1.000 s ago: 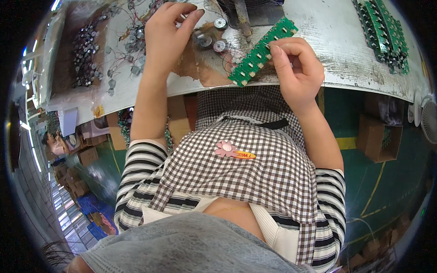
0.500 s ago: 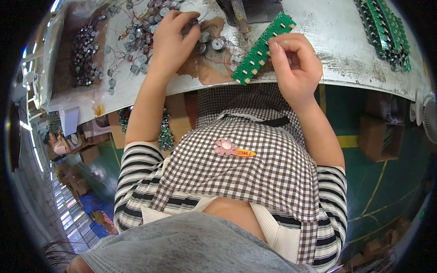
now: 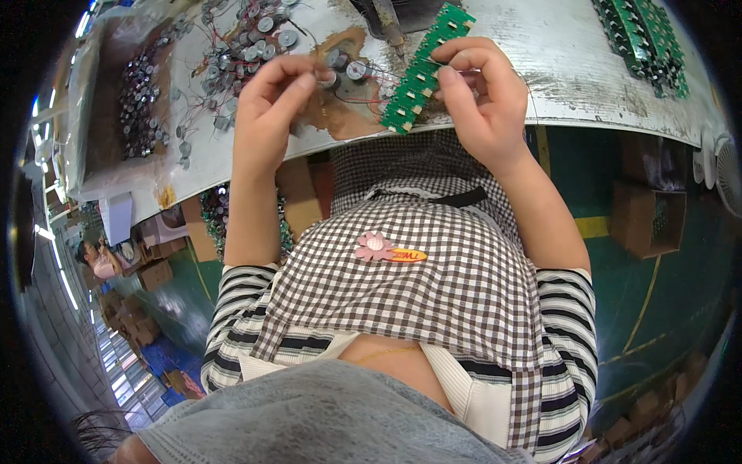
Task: Manually inserting small electronic components into a printed circuit board on an assembly line.
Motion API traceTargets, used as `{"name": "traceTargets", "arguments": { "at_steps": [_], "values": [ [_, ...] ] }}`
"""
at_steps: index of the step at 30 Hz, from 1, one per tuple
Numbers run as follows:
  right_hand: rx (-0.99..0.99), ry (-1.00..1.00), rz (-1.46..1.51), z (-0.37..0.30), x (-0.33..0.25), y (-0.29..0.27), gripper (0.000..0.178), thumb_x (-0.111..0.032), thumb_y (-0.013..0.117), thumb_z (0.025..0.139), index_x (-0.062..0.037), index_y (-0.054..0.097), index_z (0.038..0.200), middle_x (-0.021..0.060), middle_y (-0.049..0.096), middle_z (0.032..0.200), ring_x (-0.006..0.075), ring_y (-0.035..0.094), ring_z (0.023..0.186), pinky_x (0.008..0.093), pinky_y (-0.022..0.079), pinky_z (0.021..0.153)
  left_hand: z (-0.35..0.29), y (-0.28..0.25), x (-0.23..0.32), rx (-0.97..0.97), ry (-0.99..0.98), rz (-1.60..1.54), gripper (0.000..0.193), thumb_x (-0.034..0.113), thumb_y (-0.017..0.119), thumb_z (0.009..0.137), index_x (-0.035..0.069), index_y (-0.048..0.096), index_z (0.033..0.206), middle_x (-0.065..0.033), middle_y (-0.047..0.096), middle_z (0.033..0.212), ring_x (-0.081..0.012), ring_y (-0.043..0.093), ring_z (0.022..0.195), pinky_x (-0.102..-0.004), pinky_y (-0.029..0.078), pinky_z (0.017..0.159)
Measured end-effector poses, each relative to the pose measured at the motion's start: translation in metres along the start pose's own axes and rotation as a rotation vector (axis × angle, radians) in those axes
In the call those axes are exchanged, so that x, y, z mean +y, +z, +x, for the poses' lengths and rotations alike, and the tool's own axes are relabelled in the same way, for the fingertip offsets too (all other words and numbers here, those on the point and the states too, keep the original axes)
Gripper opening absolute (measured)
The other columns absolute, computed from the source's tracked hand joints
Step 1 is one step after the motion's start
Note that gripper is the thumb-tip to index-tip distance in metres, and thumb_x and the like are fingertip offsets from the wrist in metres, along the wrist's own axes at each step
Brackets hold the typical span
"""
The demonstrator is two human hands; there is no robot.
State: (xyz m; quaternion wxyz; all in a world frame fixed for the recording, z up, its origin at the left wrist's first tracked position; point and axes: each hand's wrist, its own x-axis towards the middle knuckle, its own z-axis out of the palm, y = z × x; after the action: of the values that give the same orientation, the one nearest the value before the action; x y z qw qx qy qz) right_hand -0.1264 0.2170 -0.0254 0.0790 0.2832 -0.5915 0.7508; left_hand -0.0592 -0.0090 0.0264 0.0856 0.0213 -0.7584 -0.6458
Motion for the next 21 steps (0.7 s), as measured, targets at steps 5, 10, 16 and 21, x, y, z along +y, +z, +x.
{"name": "traceTargets", "arguments": {
  "at_steps": [5,10,16,21],
  "values": [
    [-0.119,-0.147,-0.292,0.007,0.001,0.001,0.007,0.005,0.063,0.081,0.0035,0.058,0.086,0.011,0.061,0.099,0.0092,0.06,0.068,0.0199,0.05,0.058,-0.004,0.009,-0.002,-0.255,-0.405,-0.726,0.014,0.011,0.062,0.088,-0.001,0.059,0.093,-0.0045,0.063,0.082,-0.0067,0.055,0.07,-0.0195,0.044,0.063],
    [-0.12,-0.196,-0.335,0.004,0.001,0.005,0.01,0.004,0.066,0.079,0.0031,0.058,0.085,0.0123,0.061,0.098,0.0097,0.06,0.064,0.0199,0.049,0.055,-0.003,0.043,-0.002,0.005,-0.275,-0.282,0.015,0.011,0.064,0.087,-0.002,0.062,0.095,0.0019,0.059,0.073,-0.0021,0.051,0.063,-0.0182,0.043,0.055],
    [-0.104,-0.163,-0.237,-0.001,0.003,0.0,0.008,0.003,0.063,0.079,0.0032,0.056,0.081,0.0151,0.062,0.097,0.0102,0.06,0.06,0.0198,0.049,0.053,-0.002,0.059,0.0,0.038,-0.268,-0.162,0.015,0.012,0.068,0.084,-0.002,0.065,0.089,0.0023,0.058,0.066,-0.0033,0.048,0.056,-0.0173,0.04,0.052],
    [-0.117,-0.213,-0.274,0.005,-0.002,0.002,0.006,0.003,0.062,0.079,0.0036,0.057,0.081,0.0148,0.062,0.098,0.0102,0.06,0.059,0.0205,0.049,0.053,0.007,0.054,-0.015,-0.024,0.089,0.067,0.011,0.009,0.064,0.085,-0.001,0.064,0.089,-0.0015,0.062,0.079,-0.0058,0.056,0.07,-0.0194,0.047,0.063]
  ]
}}
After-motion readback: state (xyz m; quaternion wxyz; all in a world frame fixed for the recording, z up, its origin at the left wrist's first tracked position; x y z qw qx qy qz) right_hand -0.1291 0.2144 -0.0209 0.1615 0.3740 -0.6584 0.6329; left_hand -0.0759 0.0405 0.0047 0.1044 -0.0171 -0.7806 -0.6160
